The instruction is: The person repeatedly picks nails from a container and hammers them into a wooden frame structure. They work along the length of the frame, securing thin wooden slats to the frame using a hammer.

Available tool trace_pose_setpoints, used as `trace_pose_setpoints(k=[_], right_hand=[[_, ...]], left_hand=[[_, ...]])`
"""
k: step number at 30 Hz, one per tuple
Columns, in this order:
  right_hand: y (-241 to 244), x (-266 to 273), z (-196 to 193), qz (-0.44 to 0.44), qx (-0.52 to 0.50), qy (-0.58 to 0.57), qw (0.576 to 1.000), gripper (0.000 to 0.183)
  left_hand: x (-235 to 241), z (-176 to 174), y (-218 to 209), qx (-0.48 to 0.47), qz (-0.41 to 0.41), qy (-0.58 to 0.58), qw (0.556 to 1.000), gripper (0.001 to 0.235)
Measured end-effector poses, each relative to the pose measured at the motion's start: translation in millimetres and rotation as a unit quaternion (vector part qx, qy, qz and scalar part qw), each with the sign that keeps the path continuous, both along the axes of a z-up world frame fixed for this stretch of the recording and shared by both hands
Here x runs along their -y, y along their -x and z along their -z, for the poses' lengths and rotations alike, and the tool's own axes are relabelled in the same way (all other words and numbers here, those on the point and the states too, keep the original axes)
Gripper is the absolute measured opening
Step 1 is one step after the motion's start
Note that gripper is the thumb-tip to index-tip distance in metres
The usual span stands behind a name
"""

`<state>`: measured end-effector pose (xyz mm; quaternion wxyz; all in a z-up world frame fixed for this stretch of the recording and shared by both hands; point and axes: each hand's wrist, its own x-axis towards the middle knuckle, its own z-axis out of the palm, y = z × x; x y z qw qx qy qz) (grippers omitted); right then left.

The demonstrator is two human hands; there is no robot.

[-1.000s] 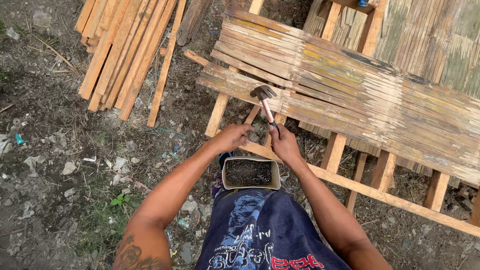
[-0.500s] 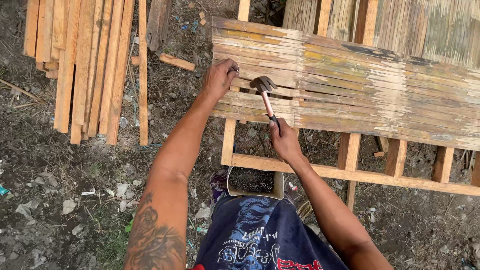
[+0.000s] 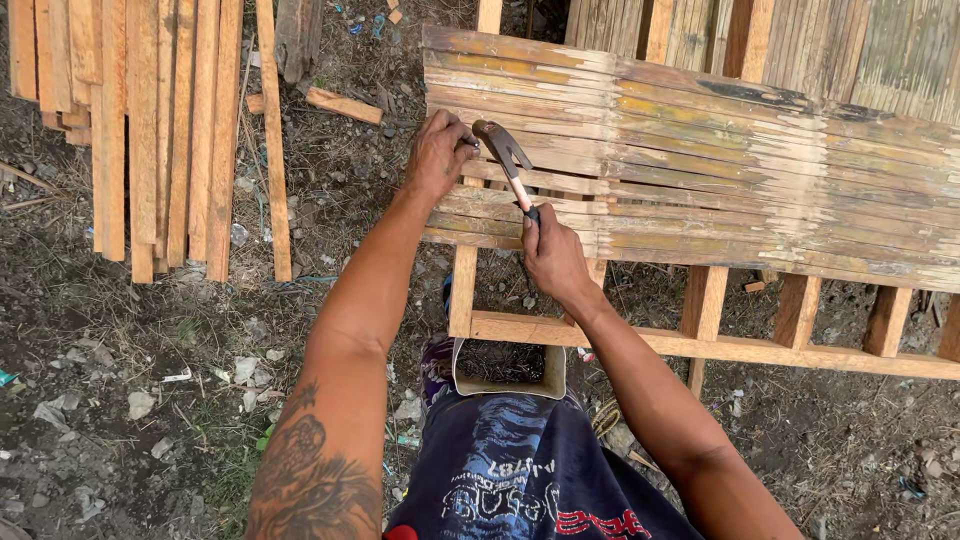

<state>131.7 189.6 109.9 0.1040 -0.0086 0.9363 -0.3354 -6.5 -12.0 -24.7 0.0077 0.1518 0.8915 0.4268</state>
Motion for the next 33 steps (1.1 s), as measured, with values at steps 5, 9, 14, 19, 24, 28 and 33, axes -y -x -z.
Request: trace_pose_setpoints(k=[5,9,14,19,24,28,33], right_hand=[[1.5,-1.7,-4.3,0.013,-0.046,0.068,0.997,0.022],[7.2,-3.0,-1.7,-0.004,0.002,0.03,1.0,0.024],[13.6,-8.2,3.4,0.06,0.155,0.016,0.986,0.032],[15.4,-20.5,-15.2,0.089,0.104,0.118,0.984,0.031],[56.4,-35.3,-41.0,0.105,0.175,0.188,0.961,0.03],[77.7,-38.0,-38.6,0.098,0.123,0.127,0.979,0.032],[93.0,-36.2,-51.5,-0.087,0.194,-0.135,0.968,0.038]], left_hand=[[-2.7,-2.3,2.0,0.004,-0.013,-0.006,1.0,0.017],[-5.6,-2.8,2.0,0.034,-0.018,-0.003,0.999,0.017],[2.9,-11.2,11.9,0.075,0.013,-0.037,0.996,0.018],[2.0,-12.9,59.9,0.105,-0.156,0.019,0.982,0.037],[-16.3,12.4,70.8,-0.05,-0.171,0.18,0.967,0.054],[-16.7,25.8,48.6,0.01,-0.259,0.182,0.948,0.076],[-10.2,-5.6,48.7,0.235,-0.257,0.095,0.933,0.076]])
